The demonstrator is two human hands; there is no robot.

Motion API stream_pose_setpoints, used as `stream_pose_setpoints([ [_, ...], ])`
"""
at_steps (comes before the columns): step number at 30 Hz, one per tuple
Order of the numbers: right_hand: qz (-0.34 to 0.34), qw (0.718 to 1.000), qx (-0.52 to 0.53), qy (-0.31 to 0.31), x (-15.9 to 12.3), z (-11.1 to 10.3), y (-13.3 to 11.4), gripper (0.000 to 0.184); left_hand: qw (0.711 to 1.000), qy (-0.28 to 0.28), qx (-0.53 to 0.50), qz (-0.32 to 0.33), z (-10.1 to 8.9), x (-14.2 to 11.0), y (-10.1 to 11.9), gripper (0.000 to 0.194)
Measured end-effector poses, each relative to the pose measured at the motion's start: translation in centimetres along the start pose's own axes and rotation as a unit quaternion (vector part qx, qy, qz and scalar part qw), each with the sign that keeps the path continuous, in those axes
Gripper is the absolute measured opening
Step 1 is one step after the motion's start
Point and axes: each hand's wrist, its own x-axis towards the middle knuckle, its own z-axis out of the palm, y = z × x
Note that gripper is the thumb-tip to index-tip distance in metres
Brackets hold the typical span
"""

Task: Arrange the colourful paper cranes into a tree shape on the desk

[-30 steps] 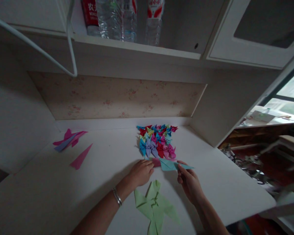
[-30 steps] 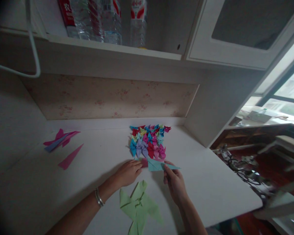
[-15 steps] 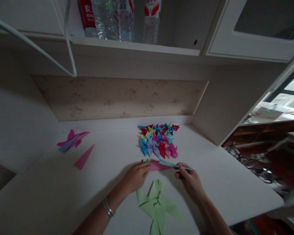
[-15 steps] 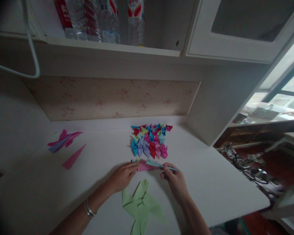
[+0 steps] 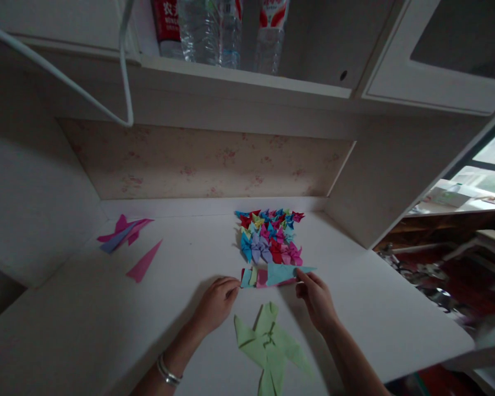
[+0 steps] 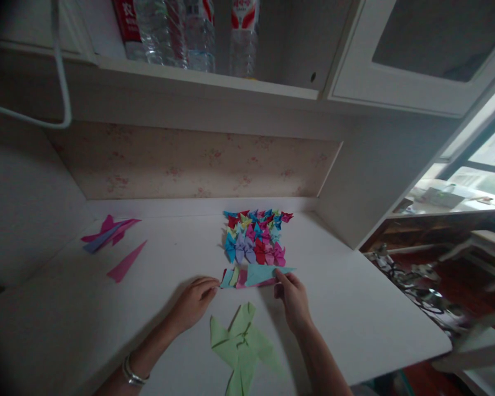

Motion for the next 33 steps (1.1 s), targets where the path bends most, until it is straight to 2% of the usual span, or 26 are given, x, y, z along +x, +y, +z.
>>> stream_pose_setpoints([
  [6, 0.029, 0.997, -0.073, 0.009, 0.7, 0.1, 0.9, 0.031, 1.000, -0.005, 0.009, 0.010, 0.1, -0.3, 0.2, 0.031],
  [11, 0.026, 0.992, -0.119, 0.013, 1.1, 0.2, 1.2, 0.034, 1.000, -0.005, 0.019, 0.023, 0.0, -0.5, 0.1, 0.033],
  [13, 0.014, 0.991, -0.134, 0.021, 1.1, 0.4, 1.4, 0.044, 0.999, -0.005, 0.019, 0.027, -0.1, -0.6, 0.1, 0.032],
  [17, -0.024, 0.979, -0.195, 0.048, 1.0, 0.4, 1.7, 0.092, 0.999, -0.004, 0.025, 0.032, -0.1, -0.7, 0.0, 0.031],
  [19, -0.044, 0.968, -0.240, 0.054, 0.9, 0.2, 1.9, 0.099, 0.999, -0.003, 0.027, 0.032, -0.1, -0.7, 0.0, 0.032],
  [21, -0.065, 0.952, -0.296, 0.049, 1.0, -0.1, 2.0, 0.085, 0.999, -0.004, 0.031, 0.035, 0.0, -0.6, -0.1, 0.035],
  [24, -0.105, 0.916, -0.387, 0.032, 1.2, -0.7, 1.9, 0.047, 0.998, -0.010, 0.048, 0.048, 0.0, -0.7, 0.1, 0.039],
  [26, -0.138, 0.892, -0.430, 0.029, 1.2, -0.9, 1.8, 0.032, 0.996, -0.020, 0.064, 0.058, -0.1, -0.8, 0.4, 0.039],
  [31, -0.207, 0.851, -0.482, 0.039, 0.6, -0.7, 2.0, 0.028, 0.992, -0.039, 0.095, 0.067, -0.2, -0.9, 0.8, 0.034],
  [33, -0.244, 0.822, -0.512, 0.047, 0.1, -0.5, 2.2, 0.030, 0.992, -0.043, 0.097, 0.066, -0.3, -0.8, 0.9, 0.034],
])
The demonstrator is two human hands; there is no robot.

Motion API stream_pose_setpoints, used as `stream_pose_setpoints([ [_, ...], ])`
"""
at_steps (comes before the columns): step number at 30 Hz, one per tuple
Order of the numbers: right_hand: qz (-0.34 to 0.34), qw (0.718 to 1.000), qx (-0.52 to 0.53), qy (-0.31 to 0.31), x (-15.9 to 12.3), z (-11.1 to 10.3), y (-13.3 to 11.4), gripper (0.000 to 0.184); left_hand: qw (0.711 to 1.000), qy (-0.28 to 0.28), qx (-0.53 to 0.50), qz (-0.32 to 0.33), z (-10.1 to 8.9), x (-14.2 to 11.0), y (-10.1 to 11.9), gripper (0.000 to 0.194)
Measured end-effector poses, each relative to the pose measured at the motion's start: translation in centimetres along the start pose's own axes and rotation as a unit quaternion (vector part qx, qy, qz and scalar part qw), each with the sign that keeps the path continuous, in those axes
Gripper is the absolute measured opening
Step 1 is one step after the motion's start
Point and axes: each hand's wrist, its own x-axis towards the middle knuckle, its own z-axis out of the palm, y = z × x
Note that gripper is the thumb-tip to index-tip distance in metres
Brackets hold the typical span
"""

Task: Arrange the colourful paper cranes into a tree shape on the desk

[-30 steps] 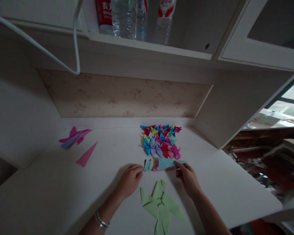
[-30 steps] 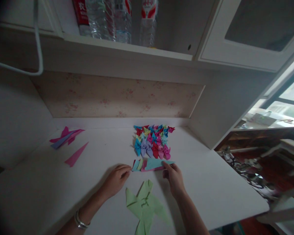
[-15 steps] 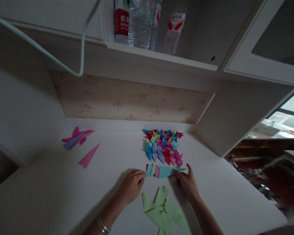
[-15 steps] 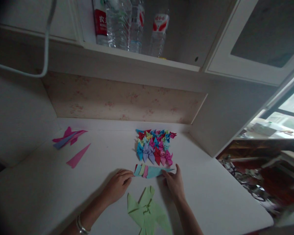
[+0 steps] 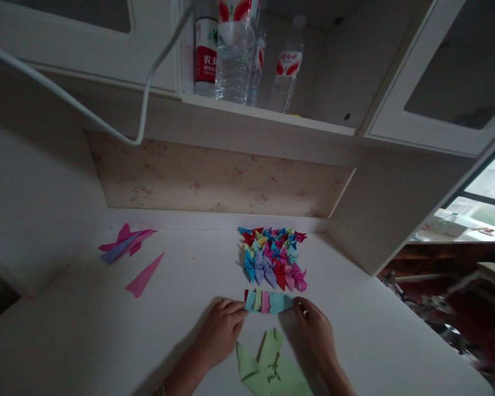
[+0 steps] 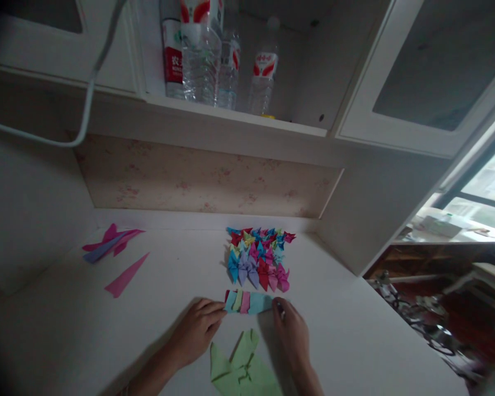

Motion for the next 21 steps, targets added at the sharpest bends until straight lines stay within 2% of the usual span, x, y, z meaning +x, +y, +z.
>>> stream_pose_setpoints([
  [4, -0.118, 0.990, -0.071, 0.024, -0.72, 0.21, -0.39, 0.031, 1.000, -0.016, 0.005, 0.003, -0.34, 0.22, 0.25, 0.031],
  [6, -0.146, 0.984, -0.096, 0.020, -0.80, 0.30, -0.43, 0.031, 1.000, -0.026, 0.013, -0.001, -0.47, 0.29, 0.42, 0.031],
  [10, -0.148, 0.982, -0.120, 0.009, -0.78, 0.50, -0.49, 0.030, 0.999, -0.037, 0.024, -0.004, -0.47, 0.40, 0.65, 0.032],
  [15, -0.147, 0.983, -0.111, -0.003, -0.86, 0.51, -0.84, 0.030, 0.999, -0.020, 0.029, -0.008, -0.24, 0.48, 0.65, 0.036],
  [21, -0.145, 0.987, -0.070, -0.002, -0.85, 0.35, -0.75, 0.029, 0.999, -0.017, 0.050, -0.010, 0.02, 0.47, 0.64, 0.026],
])
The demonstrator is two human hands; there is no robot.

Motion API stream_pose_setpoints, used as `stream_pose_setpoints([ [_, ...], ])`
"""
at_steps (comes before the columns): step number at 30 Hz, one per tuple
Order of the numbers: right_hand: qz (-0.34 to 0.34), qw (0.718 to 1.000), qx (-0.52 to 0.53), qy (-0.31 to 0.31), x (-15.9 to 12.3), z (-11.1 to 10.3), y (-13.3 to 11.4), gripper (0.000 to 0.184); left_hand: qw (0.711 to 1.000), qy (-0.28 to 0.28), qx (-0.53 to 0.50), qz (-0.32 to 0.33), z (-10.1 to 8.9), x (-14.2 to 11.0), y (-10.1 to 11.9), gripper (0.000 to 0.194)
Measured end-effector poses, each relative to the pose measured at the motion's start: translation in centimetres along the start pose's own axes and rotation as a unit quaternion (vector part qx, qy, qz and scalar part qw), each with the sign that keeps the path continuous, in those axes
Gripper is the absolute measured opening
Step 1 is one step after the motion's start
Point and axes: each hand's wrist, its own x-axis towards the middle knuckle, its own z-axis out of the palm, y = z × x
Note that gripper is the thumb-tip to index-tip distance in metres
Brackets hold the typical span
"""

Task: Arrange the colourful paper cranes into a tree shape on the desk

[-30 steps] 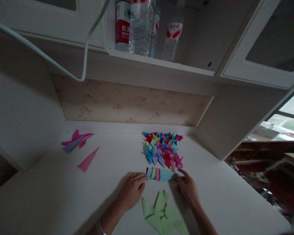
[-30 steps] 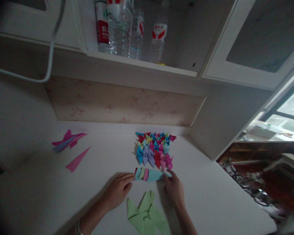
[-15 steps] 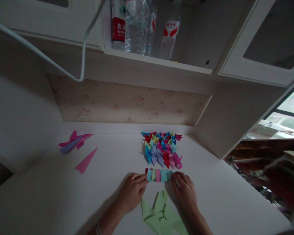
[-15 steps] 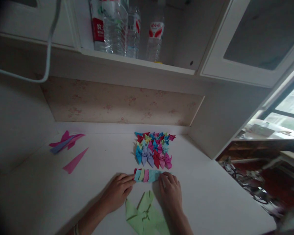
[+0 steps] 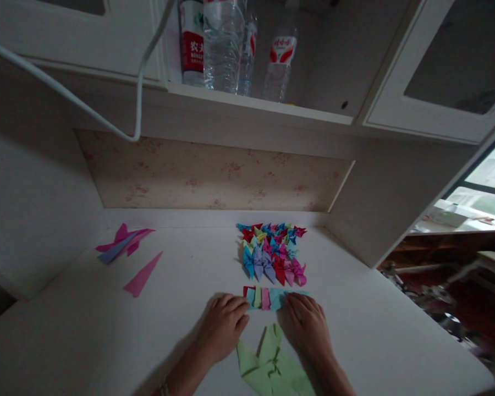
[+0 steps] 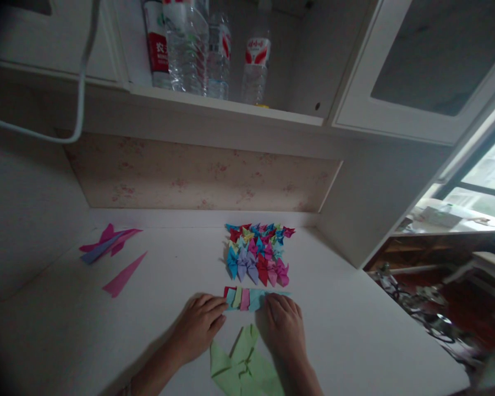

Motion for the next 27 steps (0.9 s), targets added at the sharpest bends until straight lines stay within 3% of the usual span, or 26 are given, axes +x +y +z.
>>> stream_pose_setpoints([
  [6, 0.074, 0.992, 0.072, 0.069, -0.6, 0.4, 1.3, 0.039, 1.000, 0.006, 0.011, 0.000, 0.1, 0.1, 0.2, 0.025],
  [11, 0.121, 0.983, 0.122, 0.064, -1.4, 0.1, 1.7, 0.050, 1.000, 0.013, -0.020, -0.012, 0.0, -0.1, 0.2, 0.030],
  [16, 0.142, 0.963, 0.224, 0.055, -1.0, -1.1, 0.6, 0.056, 0.991, 0.025, -0.125, -0.030, -2.3, -1.3, -0.4, 0.031],
  [19, 0.179, 0.928, 0.326, 0.028, 0.7, -2.0, -1.8, 0.061, 0.981, 0.024, -0.179, -0.073, -4.5, -2.9, -2.2, 0.029],
  [22, 0.188, 0.906, 0.380, -0.004, 3.4, -2.2, -5.8, 0.068, 0.954, 0.059, -0.248, -0.156, -6.1, -4.8, -5.1, 0.029],
  [25, 0.129, 0.902, 0.401, -0.092, 6.3, -0.8, -10.8, 0.068, 0.925, 0.093, -0.292, -0.225, -7.0, -6.6, -8.4, 0.032],
  [27, 0.063, 0.898, 0.402, -0.169, 8.2, 1.3, -14.5, 0.063, 0.924, 0.105, -0.270, -0.249, -7.4, -7.3, -10.2, 0.035],
])
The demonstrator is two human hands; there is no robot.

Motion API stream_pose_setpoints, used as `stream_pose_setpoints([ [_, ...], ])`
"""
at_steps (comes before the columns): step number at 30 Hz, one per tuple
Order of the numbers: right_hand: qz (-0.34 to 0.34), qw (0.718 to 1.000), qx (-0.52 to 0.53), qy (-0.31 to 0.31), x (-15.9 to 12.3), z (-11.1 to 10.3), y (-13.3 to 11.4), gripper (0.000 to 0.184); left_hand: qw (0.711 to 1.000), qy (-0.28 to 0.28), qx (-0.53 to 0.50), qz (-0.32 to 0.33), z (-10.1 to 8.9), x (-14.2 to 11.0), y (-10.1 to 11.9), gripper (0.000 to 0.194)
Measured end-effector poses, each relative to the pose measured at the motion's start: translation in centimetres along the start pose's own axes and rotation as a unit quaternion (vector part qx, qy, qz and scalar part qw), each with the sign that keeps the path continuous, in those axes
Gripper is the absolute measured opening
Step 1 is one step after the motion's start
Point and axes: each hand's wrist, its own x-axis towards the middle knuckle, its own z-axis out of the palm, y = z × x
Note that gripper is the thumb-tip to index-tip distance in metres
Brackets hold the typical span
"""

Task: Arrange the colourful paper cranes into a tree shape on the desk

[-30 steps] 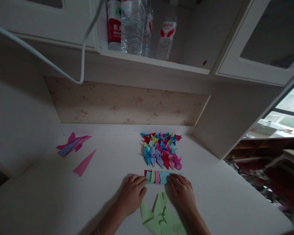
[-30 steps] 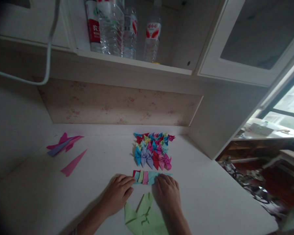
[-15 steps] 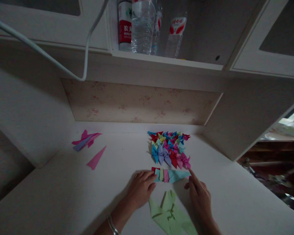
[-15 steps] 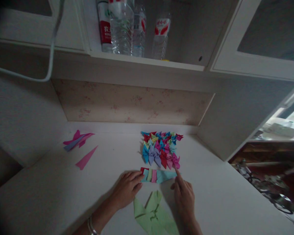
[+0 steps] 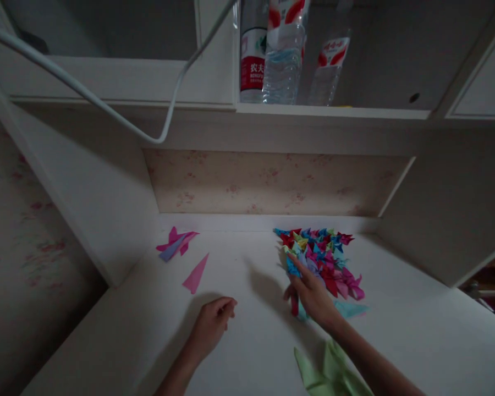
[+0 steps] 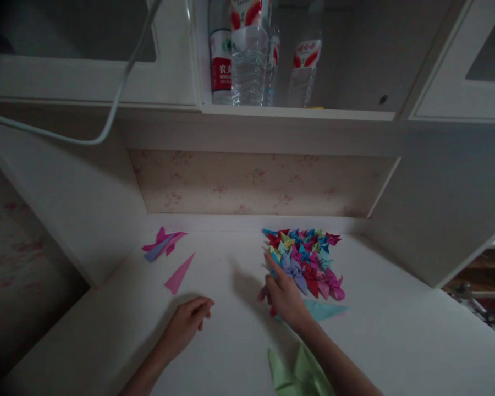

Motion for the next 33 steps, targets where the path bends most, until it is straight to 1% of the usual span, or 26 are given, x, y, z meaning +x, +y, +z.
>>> stream_pose_setpoints([
  [2, -0.063, 0.991, -0.059, -0.102, 2.7, 4.2, -1.0, 0.056, 0.999, 0.036, 0.029, 0.003, -1.0, 0.4, -0.8, 0.034],
  [3, -0.114, 0.974, -0.117, -0.159, 4.1, 6.4, -1.5, 0.054, 0.998, 0.055, 0.039, 0.007, -1.3, 0.6, -1.0, 0.033],
  [4, -0.166, 0.945, -0.189, -0.211, 5.5, 8.7, -1.8, 0.054, 0.997, 0.068, 0.045, 0.012, -1.5, 0.8, -1.1, 0.033],
  [5, -0.182, 0.931, -0.213, -0.236, 6.8, 10.9, -2.2, 0.053, 0.996, 0.075, 0.049, 0.014, -1.6, 1.0, -1.2, 0.032],
  [7, -0.206, 0.912, -0.245, -0.256, 9.2, 15.1, -2.7, 0.049, 0.996, 0.069, 0.054, 0.015, -1.5, 1.1, -1.2, 0.033],
  [9, -0.230, 0.892, -0.281, -0.269, 11.1, 18.5, -3.1, 0.049, 0.997, 0.055, 0.061, 0.012, -1.3, 1.2, -1.2, 0.033],
  [10, -0.238, 0.882, -0.298, -0.276, 11.9, 19.9, -3.2, 0.050, 0.997, 0.050, 0.065, 0.010, -1.2, 1.2, -1.3, 0.034],
  [12, -0.244, 0.866, -0.327, -0.290, 13.1, 21.8, -3.2, 0.049, 0.996, 0.047, 0.072, 0.004, -1.1, 1.3, -1.4, 0.034],
  [15, -0.245, 0.850, -0.355, -0.301, 14.2, 23.1, -3.0, 0.040, 0.996, 0.050, 0.072, -0.001, -1.2, 1.5, -1.5, 0.033],
  [17, -0.241, 0.847, -0.366, -0.301, 14.5, 23.2, -2.8, 0.032, 0.997, 0.050, 0.065, -0.001, -1.2, 1.6, -1.4, 0.033],
  [19, -0.233, 0.848, -0.368, -0.302, 14.6, 22.8, -2.6, 0.026, 0.997, 0.047, 0.058, 0.000, -1.2, 1.6, -1.3, 0.034],
  [22, -0.215, 0.860, -0.350, -0.303, 14.3, 21.5, -2.3, 0.017, 0.998, 0.043, 0.050, -0.003, -1.3, 1.6, -1.2, 0.036],
  [24, -0.202, 0.875, -0.326, -0.296, 13.6, 20.1, -2.0, 0.014, 0.998, 0.045, 0.043, -0.010, -1.4, 1.6, -1.3, 0.036],
  [26, -0.183, 0.893, -0.294, -0.286, 12.4, 18.3, -1.8, 0.018, 0.998, 0.045, 0.033, -0.013, -1.5, 1.7, -1.4, 0.036],
  [28, -0.153, 0.913, -0.255, -0.280, 10.7, 15.8, -1.6, 0.027, 0.999, 0.046, 0.017, -0.010, -1.6, 1.7, -1.5, 0.035],
  [31, -0.111, 0.931, -0.203, -0.283, 7.6, 11.5, -1.5, 0.043, 0.999, 0.052, -0.010, -0.008, -1.7, 1.7, -1.4, 0.035],
  [33, -0.091, 0.942, -0.160, -0.281, 5.4, 8.4, -1.6, 0.046, 0.998, 0.057, -0.028, -0.013, -1.5, 1.6, -1.3, 0.038],
])
